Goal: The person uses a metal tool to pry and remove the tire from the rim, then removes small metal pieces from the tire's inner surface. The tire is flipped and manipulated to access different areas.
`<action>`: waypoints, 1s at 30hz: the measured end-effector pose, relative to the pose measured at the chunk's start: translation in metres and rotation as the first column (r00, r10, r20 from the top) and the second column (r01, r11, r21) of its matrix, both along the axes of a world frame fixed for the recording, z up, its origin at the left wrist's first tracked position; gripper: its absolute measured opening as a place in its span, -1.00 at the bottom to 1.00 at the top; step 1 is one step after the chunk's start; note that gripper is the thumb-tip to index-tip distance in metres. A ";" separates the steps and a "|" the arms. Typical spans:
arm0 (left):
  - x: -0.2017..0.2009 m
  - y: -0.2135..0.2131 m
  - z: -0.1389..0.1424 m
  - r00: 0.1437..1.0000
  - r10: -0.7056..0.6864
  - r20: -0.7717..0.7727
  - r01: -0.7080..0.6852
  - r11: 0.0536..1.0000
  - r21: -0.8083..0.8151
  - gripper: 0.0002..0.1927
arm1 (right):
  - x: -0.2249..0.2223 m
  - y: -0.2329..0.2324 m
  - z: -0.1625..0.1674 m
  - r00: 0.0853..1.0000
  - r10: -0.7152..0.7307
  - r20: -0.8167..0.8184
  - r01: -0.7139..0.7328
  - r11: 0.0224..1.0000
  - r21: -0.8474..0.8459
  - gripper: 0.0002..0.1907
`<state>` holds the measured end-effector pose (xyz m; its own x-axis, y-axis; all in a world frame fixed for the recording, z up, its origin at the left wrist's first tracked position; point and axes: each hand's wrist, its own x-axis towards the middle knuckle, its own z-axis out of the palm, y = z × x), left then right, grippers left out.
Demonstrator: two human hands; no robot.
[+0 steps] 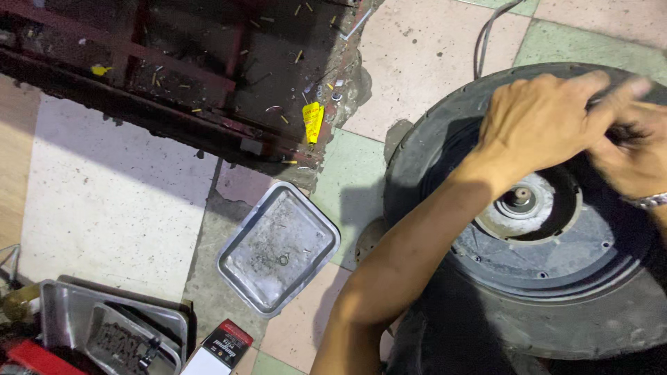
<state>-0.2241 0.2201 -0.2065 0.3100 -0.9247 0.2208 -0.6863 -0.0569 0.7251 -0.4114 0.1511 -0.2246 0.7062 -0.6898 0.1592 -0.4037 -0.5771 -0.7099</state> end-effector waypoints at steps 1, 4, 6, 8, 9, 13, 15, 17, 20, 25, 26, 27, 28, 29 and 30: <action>0.000 -0.003 0.004 0.979 -0.002 -0.206 0.014 0.998 0.055 -0.53 | 0.001 0.003 0.005 0.999 -0.021 -0.039 0.020 1.000 -0.023 -0.83; 0.017 -0.006 0.003 0.596 -0.090 -0.798 0.231 0.971 0.063 -0.44 | 0.010 0.014 0.022 0.992 -0.071 -0.104 0.069 0.997 -0.026 -0.83; 0.034 0.005 -0.008 0.166 -0.256 -0.952 0.384 0.906 -0.177 -0.45 | 0.017 0.021 0.032 0.998 -0.051 -0.021 0.051 0.999 0.017 -0.85; 0.040 0.014 -0.019 0.032 -0.353 -0.935 0.414 0.856 -0.309 -0.44 | 0.020 0.023 0.038 0.998 0.003 0.057 -0.004 1.000 0.007 -0.84; 0.037 0.017 -0.022 0.048 -0.399 -0.916 0.419 0.841 -0.344 -0.42 | 0.018 0.022 0.041 0.997 0.038 0.063 -0.036 0.999 -0.029 -0.82; 0.012 0.009 -0.023 0.738 -0.253 -0.626 0.291 0.956 -0.043 -0.36 | 0.012 0.007 0.033 0.992 0.072 -0.104 -0.087 0.984 -0.155 -0.68; 0.003 0.002 -0.019 0.937 -0.123 -0.327 0.148 0.988 0.051 -0.31 | 0.011 0.001 0.025 0.977 0.005 -0.212 -0.033 0.991 -0.129 -0.73; -0.001 -0.004 -0.013 0.958 -0.052 -0.282 0.054 0.999 -0.004 -0.30 | 0.011 0.001 0.022 0.962 -0.045 -0.271 0.013 0.993 -0.120 -0.76; 0.008 -0.009 -0.003 0.839 -0.032 -0.543 0.090 0.993 0.081 -0.27 | 0.018 0.011 0.033 0.982 -0.043 -0.185 0.020 0.992 -0.122 -0.79; 0.042 0.018 0.001 0.076 -0.307 -0.949 0.451 0.859 -0.241 -0.43 | 0.042 0.033 0.060 0.996 -0.050 0.075 0.043 0.995 0.094 -0.83; 0.044 0.022 0.001 0.062 -0.331 -0.942 0.483 0.836 -0.262 -0.45 | 0.043 0.034 0.064 0.998 -0.030 0.057 0.027 0.998 0.053 -0.82; 0.044 0.024 0.001 0.049 -0.356 -0.933 0.513 0.810 -0.283 -0.48 | 0.042 0.034 0.066 0.999 -0.011 0.040 0.011 1.000 0.012 -0.80; 0.042 0.024 0.002 0.025 -0.380 -0.924 0.473 0.819 -0.324 -0.49 | 0.041 0.031 0.066 1.000 0.011 0.028 -0.010 0.999 -0.030 -0.78; 0.038 0.023 0.003 0.007 -0.402 -0.916 0.431 0.827 -0.360 -0.50 | 0.040 0.028 0.063 0.998 0.035 0.047 -0.035 0.999 -0.012 -0.74; 0.033 0.021 0.004 -0.012 -0.423 -0.906 0.388 0.833 -0.394 -0.49 | 0.038 0.024 0.058 0.996 0.058 0.065 -0.058 0.998 0.007 -0.70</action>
